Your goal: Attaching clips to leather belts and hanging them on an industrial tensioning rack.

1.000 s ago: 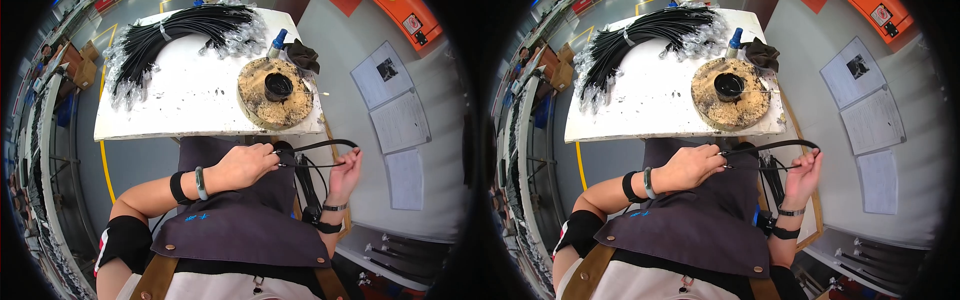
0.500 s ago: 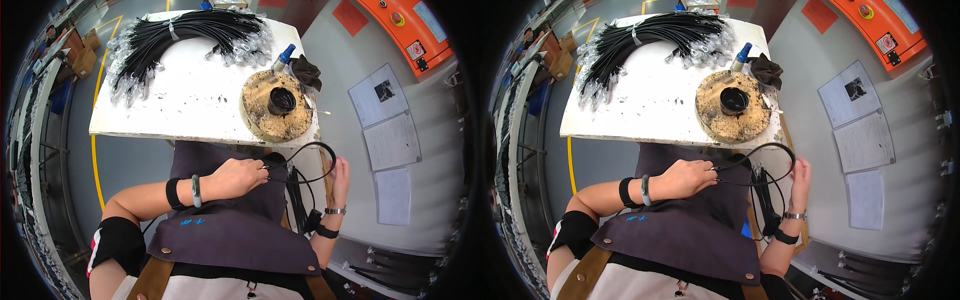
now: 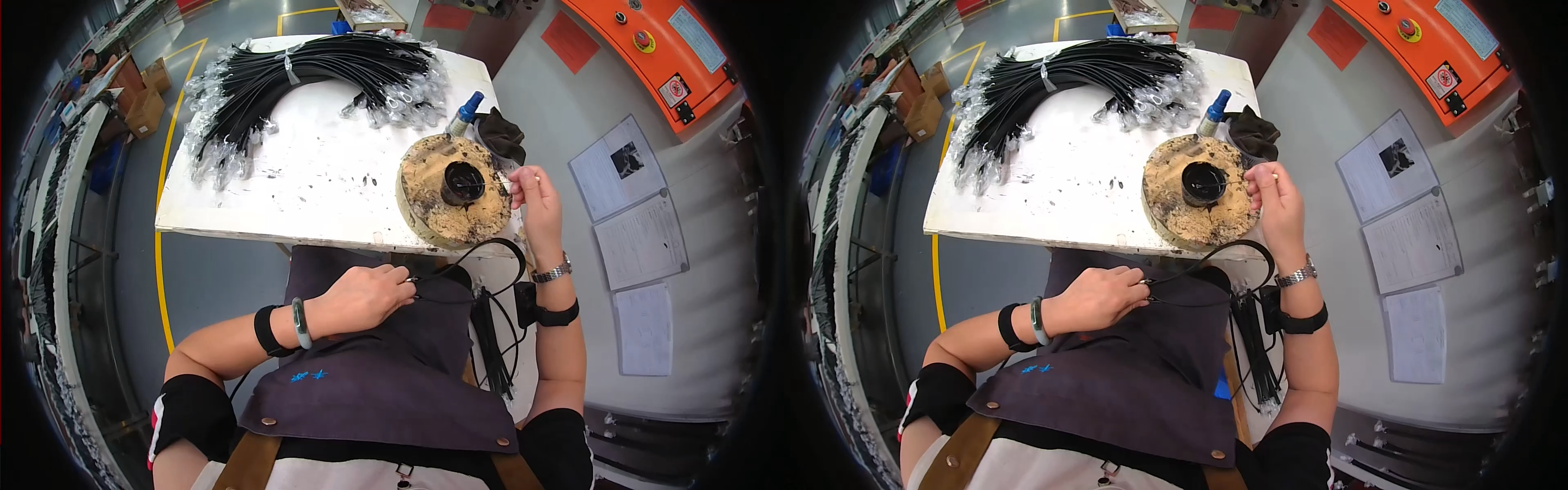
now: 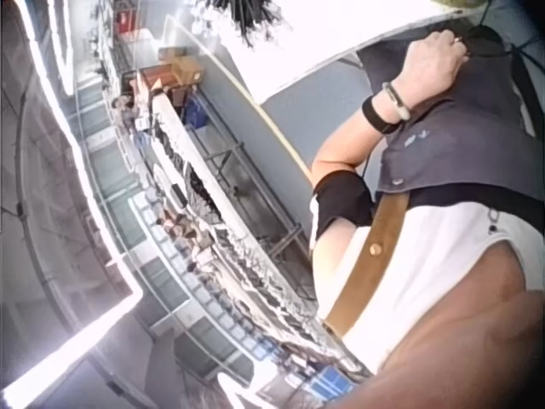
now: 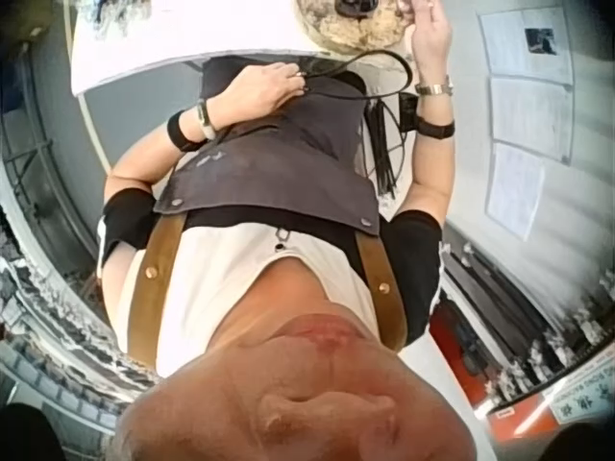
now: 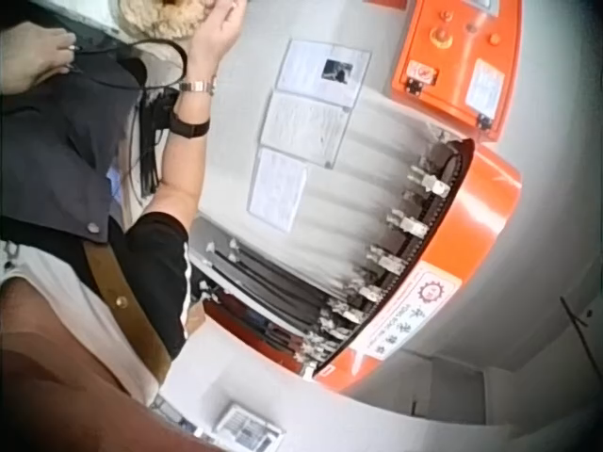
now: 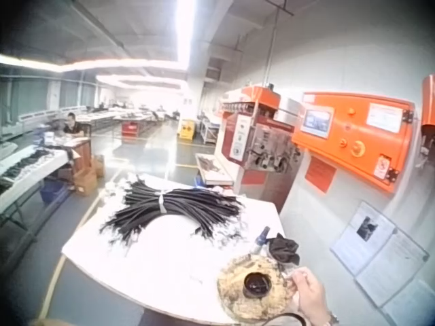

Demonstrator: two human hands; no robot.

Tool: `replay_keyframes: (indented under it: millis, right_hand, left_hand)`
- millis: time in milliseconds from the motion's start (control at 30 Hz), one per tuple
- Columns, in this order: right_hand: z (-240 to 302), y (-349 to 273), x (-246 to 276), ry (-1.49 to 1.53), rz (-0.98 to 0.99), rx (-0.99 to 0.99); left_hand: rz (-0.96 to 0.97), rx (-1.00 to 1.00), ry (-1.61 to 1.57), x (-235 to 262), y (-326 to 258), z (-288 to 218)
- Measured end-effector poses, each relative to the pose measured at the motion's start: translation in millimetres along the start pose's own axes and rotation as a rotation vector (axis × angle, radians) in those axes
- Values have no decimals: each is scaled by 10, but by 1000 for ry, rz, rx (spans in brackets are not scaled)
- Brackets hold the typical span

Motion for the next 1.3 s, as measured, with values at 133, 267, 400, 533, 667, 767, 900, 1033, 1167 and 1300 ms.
replay_keyframes:
  millis: [133, 267, 400, 533, 667, 767, 900, 1033, 1167, 1300]
  right_hand:
    - [158, 85, 98, -113, -53, 141]
    - [74, 110, 108, -86, 5, 55]
    - [130, 87, 226, 51, -144, 18]
    - [225, 54, 408, 202, -224, -36]
    - [341, -189, 348, 400, -200, -159]
    - [430, -424, 231, 428, -134, -212]
    - [413, -641, 152, 334, -171, -256]
    - [394, -739, 125, 322, -191, -272]
    - [376, -790, 88, 319, -180, -269]
    - [347, -807, 76, 301, -186, -261]
  left_hand:
    - [-20, -23, 6, 24, -25, 28]
    - [9, -46, 7, 36, 13, 11]
    - [-48, -65, 46, 65, 16, 34]
    - [-82, -39, 93, 109, 17, 61]
    - [-108, -43, 79, 161, 94, 93]
    - [-102, -26, 57, 190, 136, 49]
    - [-105, -18, 42, 235, 168, 6]
    - [-113, -20, 43, 237, 163, -28]
    - [-143, -45, 51, 212, 164, -44]
    - [-150, -34, 40, 199, 163, -48]
Point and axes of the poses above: each hand's wrist, its own y-axis towards the middle knuckle, its own x-axis out of the back of the hand, z = x × y, the point moved 2 cm from there along y, towards the middle knuckle, and after that the axes turned 14 degrees about y, right-handed, at the moved point
